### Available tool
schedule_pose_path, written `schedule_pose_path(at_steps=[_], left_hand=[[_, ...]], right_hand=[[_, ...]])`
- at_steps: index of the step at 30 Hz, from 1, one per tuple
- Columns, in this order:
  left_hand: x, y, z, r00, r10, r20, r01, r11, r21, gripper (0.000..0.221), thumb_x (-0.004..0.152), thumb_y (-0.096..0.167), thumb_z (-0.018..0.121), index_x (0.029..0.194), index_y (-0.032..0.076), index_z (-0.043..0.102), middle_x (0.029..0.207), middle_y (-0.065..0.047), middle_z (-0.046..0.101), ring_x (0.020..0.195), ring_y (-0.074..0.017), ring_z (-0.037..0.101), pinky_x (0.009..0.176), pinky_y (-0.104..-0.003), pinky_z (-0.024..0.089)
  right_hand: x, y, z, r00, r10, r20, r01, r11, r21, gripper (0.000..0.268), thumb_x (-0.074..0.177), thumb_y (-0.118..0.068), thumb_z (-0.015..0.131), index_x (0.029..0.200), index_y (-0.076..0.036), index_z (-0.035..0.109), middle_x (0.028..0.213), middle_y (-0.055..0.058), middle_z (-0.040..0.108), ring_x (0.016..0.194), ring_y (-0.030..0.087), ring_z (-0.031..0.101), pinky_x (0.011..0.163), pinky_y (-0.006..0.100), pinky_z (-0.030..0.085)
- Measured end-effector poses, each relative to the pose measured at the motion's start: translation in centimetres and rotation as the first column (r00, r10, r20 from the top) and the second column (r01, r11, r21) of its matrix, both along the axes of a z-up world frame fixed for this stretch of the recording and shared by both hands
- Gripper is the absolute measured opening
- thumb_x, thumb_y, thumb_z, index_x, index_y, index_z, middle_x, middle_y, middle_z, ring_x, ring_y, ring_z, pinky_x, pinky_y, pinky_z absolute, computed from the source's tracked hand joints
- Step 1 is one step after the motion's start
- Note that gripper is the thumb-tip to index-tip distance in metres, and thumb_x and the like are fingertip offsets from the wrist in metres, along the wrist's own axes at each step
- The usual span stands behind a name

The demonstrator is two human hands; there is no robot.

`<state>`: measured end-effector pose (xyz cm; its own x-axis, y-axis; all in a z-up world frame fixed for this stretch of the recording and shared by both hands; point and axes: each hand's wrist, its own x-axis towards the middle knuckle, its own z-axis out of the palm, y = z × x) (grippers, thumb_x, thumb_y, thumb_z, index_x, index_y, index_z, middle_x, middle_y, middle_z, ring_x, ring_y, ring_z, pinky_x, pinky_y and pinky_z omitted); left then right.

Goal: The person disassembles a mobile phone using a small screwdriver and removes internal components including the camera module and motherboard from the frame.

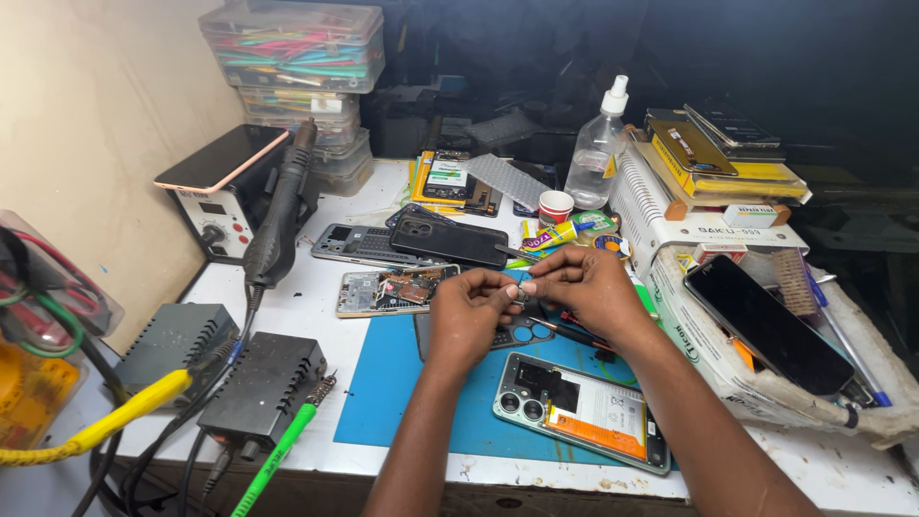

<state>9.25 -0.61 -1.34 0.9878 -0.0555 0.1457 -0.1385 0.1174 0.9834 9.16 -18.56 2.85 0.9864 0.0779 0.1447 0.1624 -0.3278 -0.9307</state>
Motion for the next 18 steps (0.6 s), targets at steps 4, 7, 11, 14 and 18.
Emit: schedule_pose_path(at_steps=[4,7,11,14,18], left_hand=[[-0.4,0.0,0.3,0.998,-0.048,-0.033,0.05,0.998,0.047,0.014,0.089,0.005,0.074,0.099,-0.004,0.075,0.081,-0.009,0.076,0.071,-0.011,0.074,0.063,-0.023,0.06],[-0.7,0.1,0.8,0.998,-0.051,-0.043,0.053,0.998,0.046,0.015,0.089,0.005,0.073,0.1,-0.005,0.074,0.081,-0.01,0.076,0.072,-0.011,0.074,0.065,-0.022,0.062],[-1.0,0.1,1.2,0.998,-0.048,-0.043,0.049,0.998,0.026,0.017,0.09,0.007,0.073,0.102,-0.006,0.074,0.082,-0.01,0.076,0.073,-0.0105,0.074,0.066,-0.022,0.062],[-1.1,0.2,1.3,0.998,-0.052,-0.022,0.053,0.997,0.057,0.018,0.09,0.008,0.073,0.103,-0.005,0.074,0.084,-0.009,0.076,0.074,-0.0099,0.074,0.067,-0.022,0.062],[-1.1,0.2,1.2,0.996,-0.083,-0.012,0.084,0.996,0.039,0.018,0.091,0.007,0.073,0.104,-0.005,0.074,0.084,-0.01,0.076,0.073,-0.0101,0.074,0.066,-0.022,0.062]], right_hand=[[0.0,-0.1,-0.4,1.0,-0.006,0.005,0.005,0.998,0.07,0.023,0.082,-0.004,0.079,0.104,0.002,0.076,0.09,0.009,0.08,0.076,0.011,0.074,0.067,0.025,0.061],[0.1,-0.2,-0.6,1.0,-0.013,-0.025,0.015,0.995,0.103,0.025,0.087,-0.007,0.077,0.111,0.0,0.078,0.094,0.011,0.081,0.076,0.012,0.073,0.07,0.025,0.06],[0.0,-0.2,-0.4,1.0,0.03,-0.007,-0.029,0.99,0.139,0.027,0.087,-0.008,0.075,0.112,0.001,0.076,0.098,0.011,0.08,0.083,0.012,0.076,0.076,0.025,0.064],[-0.4,-0.2,0.1,0.999,0.03,-0.02,-0.027,0.993,0.111,0.028,0.085,-0.007,0.077,0.111,0.002,0.075,0.098,0.012,0.08,0.084,0.014,0.077,0.075,0.026,0.064],[-0.7,-0.3,0.5,0.999,0.05,-0.015,-0.049,0.996,0.076,0.029,0.085,-0.007,0.078,0.111,0.003,0.075,0.096,0.013,0.08,0.085,0.015,0.078,0.075,0.026,0.065]])
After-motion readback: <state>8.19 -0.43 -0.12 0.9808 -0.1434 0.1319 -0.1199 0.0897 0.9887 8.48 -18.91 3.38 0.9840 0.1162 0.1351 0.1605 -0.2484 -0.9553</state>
